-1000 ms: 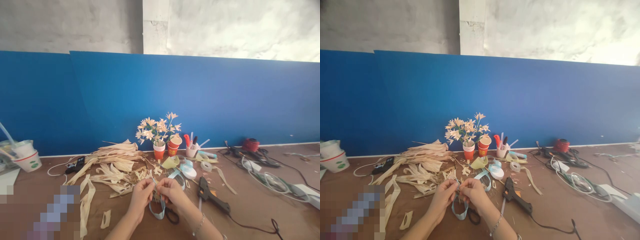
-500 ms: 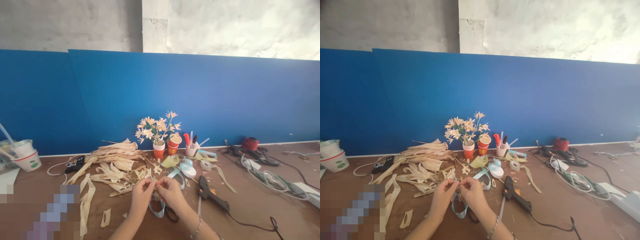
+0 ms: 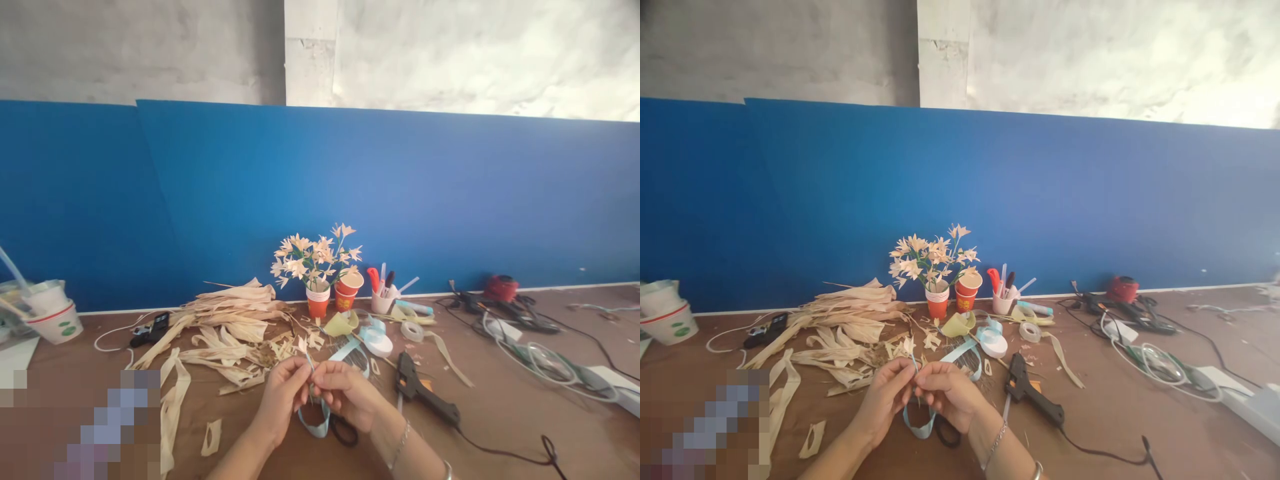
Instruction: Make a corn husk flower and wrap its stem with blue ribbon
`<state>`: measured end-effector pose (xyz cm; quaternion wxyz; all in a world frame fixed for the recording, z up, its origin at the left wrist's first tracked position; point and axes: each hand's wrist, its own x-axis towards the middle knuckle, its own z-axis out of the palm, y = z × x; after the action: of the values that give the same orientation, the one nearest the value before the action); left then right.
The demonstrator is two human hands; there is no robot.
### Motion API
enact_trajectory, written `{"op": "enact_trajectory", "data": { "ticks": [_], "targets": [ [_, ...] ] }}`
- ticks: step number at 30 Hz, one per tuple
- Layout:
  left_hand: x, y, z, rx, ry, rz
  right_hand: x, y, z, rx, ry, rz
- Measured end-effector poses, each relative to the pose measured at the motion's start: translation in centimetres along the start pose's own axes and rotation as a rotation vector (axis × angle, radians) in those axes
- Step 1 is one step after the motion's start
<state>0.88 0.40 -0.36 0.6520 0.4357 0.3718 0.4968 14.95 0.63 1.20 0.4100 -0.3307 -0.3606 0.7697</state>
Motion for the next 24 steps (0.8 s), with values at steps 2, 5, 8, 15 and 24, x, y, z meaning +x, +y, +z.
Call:
{"op": "enact_trajectory", "data": {
  "ticks": [2, 5, 8, 15, 24],
  "targets": [
    [0.04, 0.0, -0.1, -0.005, -0.001, 0.007, -0.03, -0.04, 0.21, 0.003, 0.025, 0.006],
    [0.15, 0.15, -0.15, 0.037, 0.009, 0.026, -0.04, -0.04, 0.24, 0.004, 0.041, 0.018],
    [0.28, 0.41, -0.09, 0.116, 0.043, 0.05, -0.02, 0.03, 0.18, -0.002, 0.035, 0.024],
    [0.34, 0.17, 0.24, 0.179, 0.119, 0.003, 0.13, 0.25, 0.26, -0.076, 0.085, -0.017],
    [0.56, -0.19, 0.24, 0.18, 0.137, 0.017, 0.5, 0.63, -0.09, -0.287, 0.241, -0.104]
  ]
}}
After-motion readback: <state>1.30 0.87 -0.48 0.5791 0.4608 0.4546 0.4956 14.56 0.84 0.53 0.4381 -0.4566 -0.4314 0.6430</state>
